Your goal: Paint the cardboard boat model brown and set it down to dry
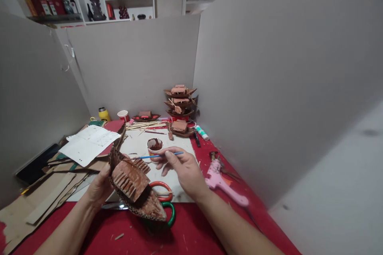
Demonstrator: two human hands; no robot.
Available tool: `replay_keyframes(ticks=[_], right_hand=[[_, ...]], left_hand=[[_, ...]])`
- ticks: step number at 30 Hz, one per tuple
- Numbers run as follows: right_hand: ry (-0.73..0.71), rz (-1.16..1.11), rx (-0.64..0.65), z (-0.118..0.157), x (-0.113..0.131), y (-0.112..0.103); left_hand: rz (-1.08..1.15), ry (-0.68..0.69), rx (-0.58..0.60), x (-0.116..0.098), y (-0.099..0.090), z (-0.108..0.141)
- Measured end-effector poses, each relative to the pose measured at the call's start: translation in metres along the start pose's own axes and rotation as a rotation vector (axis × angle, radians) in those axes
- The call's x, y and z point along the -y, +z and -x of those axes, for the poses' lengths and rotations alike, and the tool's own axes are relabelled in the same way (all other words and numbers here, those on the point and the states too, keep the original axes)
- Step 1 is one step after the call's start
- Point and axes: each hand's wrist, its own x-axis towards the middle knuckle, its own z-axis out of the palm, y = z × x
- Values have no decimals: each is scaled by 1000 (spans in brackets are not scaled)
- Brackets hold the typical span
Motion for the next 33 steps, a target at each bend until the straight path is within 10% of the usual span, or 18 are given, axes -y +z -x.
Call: replay_keyframes(ticks=[33], right_hand=[[39, 72, -205, -3, -10, -3]], left_hand=[[-190, 28, 132, 3, -4, -2]])
